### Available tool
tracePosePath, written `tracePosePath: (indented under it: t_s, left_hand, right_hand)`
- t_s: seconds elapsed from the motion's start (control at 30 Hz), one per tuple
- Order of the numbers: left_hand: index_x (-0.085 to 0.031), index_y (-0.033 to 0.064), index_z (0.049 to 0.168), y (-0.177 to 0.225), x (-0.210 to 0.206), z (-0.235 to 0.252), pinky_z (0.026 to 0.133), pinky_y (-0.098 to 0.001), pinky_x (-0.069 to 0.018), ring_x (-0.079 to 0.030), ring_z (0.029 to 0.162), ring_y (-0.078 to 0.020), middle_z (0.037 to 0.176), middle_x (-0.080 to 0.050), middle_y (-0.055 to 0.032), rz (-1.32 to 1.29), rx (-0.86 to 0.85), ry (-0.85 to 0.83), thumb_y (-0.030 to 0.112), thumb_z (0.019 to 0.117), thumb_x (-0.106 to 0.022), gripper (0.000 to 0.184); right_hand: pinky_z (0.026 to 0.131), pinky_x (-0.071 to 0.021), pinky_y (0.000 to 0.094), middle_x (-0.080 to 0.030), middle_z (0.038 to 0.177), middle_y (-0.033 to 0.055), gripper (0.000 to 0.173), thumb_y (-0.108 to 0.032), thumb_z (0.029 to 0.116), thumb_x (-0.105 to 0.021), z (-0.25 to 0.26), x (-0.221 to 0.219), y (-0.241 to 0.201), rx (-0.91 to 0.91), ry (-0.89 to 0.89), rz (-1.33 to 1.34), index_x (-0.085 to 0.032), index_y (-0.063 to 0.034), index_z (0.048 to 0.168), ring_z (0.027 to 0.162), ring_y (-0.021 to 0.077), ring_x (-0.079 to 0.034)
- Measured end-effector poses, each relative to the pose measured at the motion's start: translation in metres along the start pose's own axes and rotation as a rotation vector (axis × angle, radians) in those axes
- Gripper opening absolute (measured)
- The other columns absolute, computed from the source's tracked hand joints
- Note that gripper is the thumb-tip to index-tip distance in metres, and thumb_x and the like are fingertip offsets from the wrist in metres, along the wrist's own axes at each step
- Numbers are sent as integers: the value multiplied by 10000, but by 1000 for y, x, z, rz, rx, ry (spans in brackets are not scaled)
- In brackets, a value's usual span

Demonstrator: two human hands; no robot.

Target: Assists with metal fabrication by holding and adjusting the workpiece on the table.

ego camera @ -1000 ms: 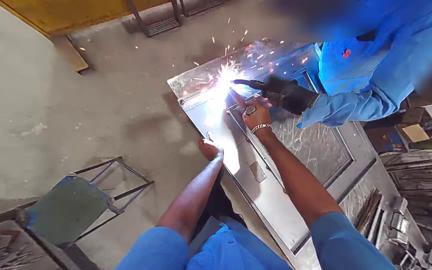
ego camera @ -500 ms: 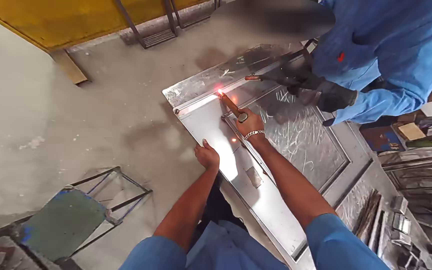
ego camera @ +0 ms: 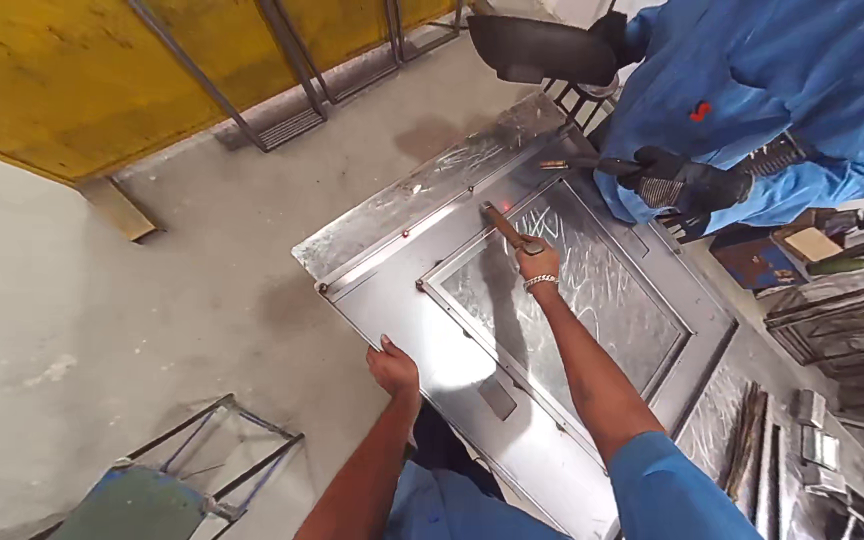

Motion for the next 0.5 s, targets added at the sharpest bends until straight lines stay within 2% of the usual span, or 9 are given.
tracePosePath:
  t_s: [0.07,0.13,0.23,0.3,0.33,0.37,0.4,0.43,0.5]
  left_hand:
    - [-534,-56,1411,1,-2,-2,1078,-529,-484,-610,1275,-390,1357,-615,-268,-16,1,23,410,1113,-367,577]
    - [-529,-58,1410,-1,-2,-2,1058,-556,-488,-622,1249,-404,1331,-626,-279,-44,26,33,419,1110,-383,582]
    - [-501,-57,1428,1,-2,-4,1068,-570,-473,-615,1249,-413,1328,-622,-287,-62,72,-1,417,1110,-393,581]
    - [-505,-65,1419,4,-1,-3,1066,-566,-474,-622,1240,-412,1312,-630,-289,-63,69,-6,404,1110,-406,570]
    - [-510,-66,1413,5,-2,-2,1059,-564,-478,-627,1231,-411,1295,-639,-289,-70,65,1,401,1108,-416,565]
    - [-514,-70,1406,5,-3,-2,1054,-563,-482,-633,1220,-410,1277,-647,-289,-80,61,11,394,1107,-429,558]
    - [-513,-73,1404,4,-4,-3,1051,-559,-484,-637,1212,-407,1264,-651,-290,-87,59,17,383,1106,-438,550]
    - [-508,-71,1409,2,-3,-5,1055,-552,-482,-638,1211,-399,1261,-654,-285,-87,63,18,379,1105,-441,547]
    - [-502,-65,1420,4,-3,-3,1065,-550,-475,-638,1217,-394,1267,-655,-281,-80,66,20,383,1103,-445,552]
  right_hand:
    - [760,-577,582,-739,1038,187,370,-286,916,-732,45,22,17,-40,74,37,-718,-152,1261,833,350,-715]
    - [748,-586,584,-742,1030,171,374,-336,916,-732,88,41,35,-52,131,76,-724,-161,1248,823,340,-718]
    - [593,-558,504,-717,897,150,365,-319,909,-726,127,62,50,-36,121,169,-721,-156,1235,634,276,-651]
    - [566,-552,486,-717,884,145,356,-296,898,-734,144,69,50,-25,123,193,-728,-148,1221,600,259,-635]
    - [579,-557,479,-720,900,144,353,-291,905,-727,153,67,42,-6,128,177,-729,-142,1225,618,254,-644]
    - [641,-578,495,-735,951,146,353,-304,910,-733,164,63,31,10,137,144,-738,-138,1221,688,265,-678]
    - [757,-593,523,-751,1034,143,360,-327,912,-746,175,58,18,10,140,87,-748,-140,1219,815,281,-718]
    - [826,-585,548,-753,1072,141,353,-332,905,-748,181,53,6,1,139,32,-754,-142,1202,900,295,-728]
    - [825,-574,573,-751,1074,138,343,-300,875,-743,191,55,-11,-21,122,-47,-757,-160,1188,923,308,-728]
Point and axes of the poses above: each hand's wrist, its own z-axis towards the middle knuckle, its own x-axis out of the back of the hand, y = z × x, the point moved 6 cm from there along z, towards the middle knuckle
